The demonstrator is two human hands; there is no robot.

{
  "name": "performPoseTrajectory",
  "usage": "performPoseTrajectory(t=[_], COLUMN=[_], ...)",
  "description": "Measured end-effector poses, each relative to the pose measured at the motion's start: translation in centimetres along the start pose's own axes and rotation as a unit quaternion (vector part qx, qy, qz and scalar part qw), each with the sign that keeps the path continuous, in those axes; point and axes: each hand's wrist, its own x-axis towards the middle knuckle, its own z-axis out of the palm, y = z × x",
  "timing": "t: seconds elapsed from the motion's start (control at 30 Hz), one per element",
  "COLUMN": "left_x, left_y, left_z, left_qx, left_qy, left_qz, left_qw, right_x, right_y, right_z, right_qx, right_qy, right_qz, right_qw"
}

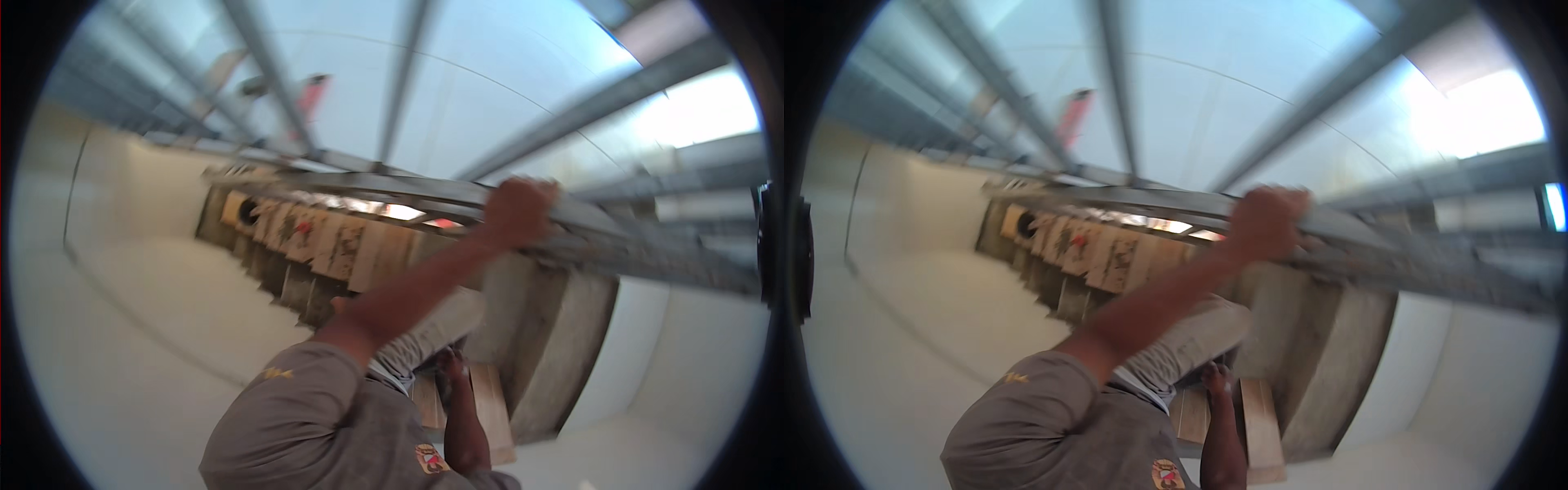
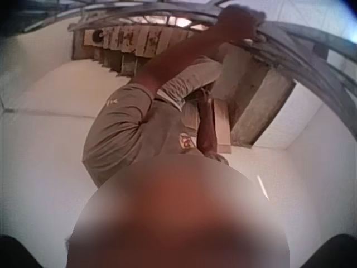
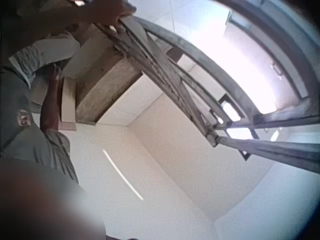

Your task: Applying mortar and placing wooden-textured tiles onto concrete stairs.

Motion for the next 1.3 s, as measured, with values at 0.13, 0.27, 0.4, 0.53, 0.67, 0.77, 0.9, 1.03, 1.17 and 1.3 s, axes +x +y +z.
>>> performPoseTrajectory(t=[0.13, 0.27, 0.4, 0.53, 0.67, 0.77, 0.9, 1.03, 1.17, 1.3], left_x=[0.1, 1.0, 0.9, 0.9, 0.6, 0.8, 0.9, 0.7, 0.6, 0.6], left_y=[-1.3, 0.5, 1.1, 1.5, 1.1, 1.2, 1.1, 0.8, 0.9, 0.9], left_z=[-0.6, -1.8, 0.0, 0.6, -0.3, -0.4, 0.5, 0.0, -0.2, 0.4], left_qx=[0.055, 0.106, 0.117, 0.125, 0.141, 0.147, 0.132, 0.140, 0.139, 0.130], left_qy=[0.005, -0.034, -0.037, -0.033, -0.032, -0.031, -0.019, -0.021, -0.025, -0.010], left_qz=[0.024, -0.004, 0.002, -0.009, -0.029, -0.018, 0.001, 0.000, -0.003, 0.019], left_qw=[0.998, 0.994, 0.992, 0.992, 0.989, 0.989, 0.991, 0.990, 0.990, 0.991], right_x=[-5.4, -9.7, -9.4, -8.9, -9.4, -8.7, -6.8, -6.7, -7.4, -7.5], right_y=[-2.2, -4.7, -1.6, 4.0, 4.3, 4.3, 3.9, 1.5, 0.2, 1.3], right_z=[7.3, 10.0, 8.6, 7.1, 9.5, 9.6, 9.1, 9.9, 10.6, 9.8], right_qx=[-0.172, -0.205, -0.214, -0.180, -0.136, -0.122, -0.052, -0.062, -0.071, -0.024], right_qy=[0.146, 0.177, 0.195, 0.213, 0.204, 0.200, 0.192, 0.191, 0.197, 0.197], right_qz=[-0.054, -0.070, -0.060, -0.020, 0.010, -0.029, -0.036, -0.056, -0.070, -0.058], right_qw=[0.973, 0.960, 0.955, 0.960, 0.969, 0.972, 0.979, 0.978, 0.975, 0.978])
